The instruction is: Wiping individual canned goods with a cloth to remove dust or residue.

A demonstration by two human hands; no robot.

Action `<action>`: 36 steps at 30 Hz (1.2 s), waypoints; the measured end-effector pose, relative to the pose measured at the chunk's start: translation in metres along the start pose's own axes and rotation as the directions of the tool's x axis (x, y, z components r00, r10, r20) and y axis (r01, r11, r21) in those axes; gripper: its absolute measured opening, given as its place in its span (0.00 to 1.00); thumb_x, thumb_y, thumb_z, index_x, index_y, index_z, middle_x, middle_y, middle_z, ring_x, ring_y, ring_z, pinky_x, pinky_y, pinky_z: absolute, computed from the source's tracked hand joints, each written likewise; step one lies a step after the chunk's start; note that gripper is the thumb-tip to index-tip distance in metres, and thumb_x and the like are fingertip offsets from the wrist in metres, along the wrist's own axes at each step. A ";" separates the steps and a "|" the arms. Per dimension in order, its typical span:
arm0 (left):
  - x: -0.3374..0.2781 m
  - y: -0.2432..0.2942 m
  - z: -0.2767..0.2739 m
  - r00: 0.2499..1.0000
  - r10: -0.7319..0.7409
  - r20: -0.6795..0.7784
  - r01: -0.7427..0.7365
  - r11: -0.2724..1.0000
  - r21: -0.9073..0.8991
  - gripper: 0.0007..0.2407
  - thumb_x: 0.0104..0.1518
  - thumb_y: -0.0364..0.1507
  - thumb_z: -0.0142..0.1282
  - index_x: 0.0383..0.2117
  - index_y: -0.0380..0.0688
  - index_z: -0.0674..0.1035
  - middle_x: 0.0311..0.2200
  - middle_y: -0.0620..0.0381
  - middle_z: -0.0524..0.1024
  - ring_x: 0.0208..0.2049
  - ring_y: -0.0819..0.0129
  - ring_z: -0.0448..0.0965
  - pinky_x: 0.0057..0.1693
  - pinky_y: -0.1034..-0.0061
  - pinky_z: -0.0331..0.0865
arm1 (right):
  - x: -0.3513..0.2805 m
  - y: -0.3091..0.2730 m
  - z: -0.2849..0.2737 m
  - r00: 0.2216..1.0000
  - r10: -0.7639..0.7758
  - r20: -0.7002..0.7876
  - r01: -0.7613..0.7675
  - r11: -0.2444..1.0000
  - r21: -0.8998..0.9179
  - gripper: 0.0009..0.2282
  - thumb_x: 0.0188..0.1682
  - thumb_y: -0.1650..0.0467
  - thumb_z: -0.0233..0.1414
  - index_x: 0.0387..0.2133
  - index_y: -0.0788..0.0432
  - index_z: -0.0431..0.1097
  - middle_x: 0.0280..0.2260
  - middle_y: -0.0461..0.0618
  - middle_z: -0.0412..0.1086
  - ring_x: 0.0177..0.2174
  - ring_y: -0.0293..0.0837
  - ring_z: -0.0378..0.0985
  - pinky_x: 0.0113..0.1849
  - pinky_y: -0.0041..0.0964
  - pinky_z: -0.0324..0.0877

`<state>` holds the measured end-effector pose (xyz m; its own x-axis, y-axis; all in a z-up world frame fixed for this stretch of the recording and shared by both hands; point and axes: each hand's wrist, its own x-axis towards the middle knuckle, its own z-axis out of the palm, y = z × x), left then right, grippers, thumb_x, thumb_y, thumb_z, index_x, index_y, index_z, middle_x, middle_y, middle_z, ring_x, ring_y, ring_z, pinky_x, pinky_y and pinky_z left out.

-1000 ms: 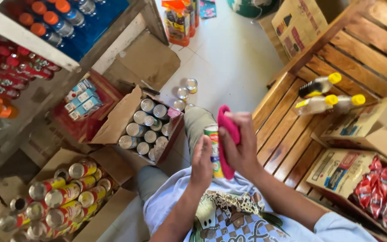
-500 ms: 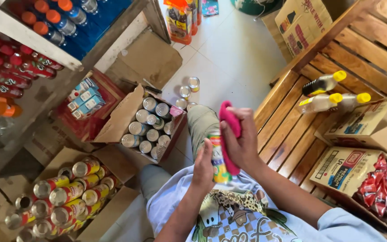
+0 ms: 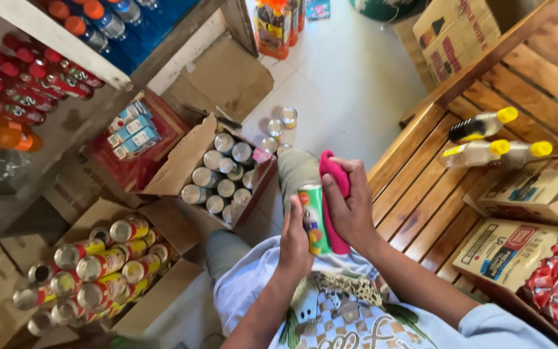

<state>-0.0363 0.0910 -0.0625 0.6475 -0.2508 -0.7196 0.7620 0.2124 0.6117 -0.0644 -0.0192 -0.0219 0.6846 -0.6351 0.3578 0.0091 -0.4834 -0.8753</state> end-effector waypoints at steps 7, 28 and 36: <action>0.018 0.030 0.000 0.952 0.110 0.286 -0.092 0.993 -0.074 0.19 0.65 0.46 0.47 0.45 0.43 0.77 0.28 0.54 0.77 0.24 0.73 0.77 0.32 0.81 0.71 | -0.034 -0.016 -0.002 0.988 -0.079 0.130 0.086 0.995 -0.047 0.13 0.53 0.71 0.53 0.49 0.64 0.65 0.37 0.57 0.66 0.31 0.53 0.72 0.32 0.42 0.70; -0.012 0.042 0.032 0.979 0.164 0.124 -0.172 0.984 0.053 0.21 0.63 0.48 0.48 0.56 0.51 0.76 0.28 0.52 0.80 0.23 0.73 0.80 0.31 0.81 0.77 | -0.042 0.033 0.005 0.992 -0.043 0.119 0.048 0.998 -0.041 0.14 0.51 0.71 0.57 0.49 0.63 0.70 0.38 0.58 0.68 0.40 0.65 0.75 0.43 0.53 0.71; 0.008 0.039 0.024 0.926 0.203 0.318 -0.174 0.978 -0.116 0.16 0.67 0.43 0.47 0.43 0.44 0.81 0.29 0.48 0.83 0.26 0.67 0.84 0.36 0.71 0.81 | -0.017 0.015 0.003 0.998 -0.057 0.032 0.057 0.998 0.003 0.13 0.55 0.72 0.53 0.51 0.67 0.66 0.38 0.60 0.65 0.41 0.65 0.74 0.45 0.53 0.69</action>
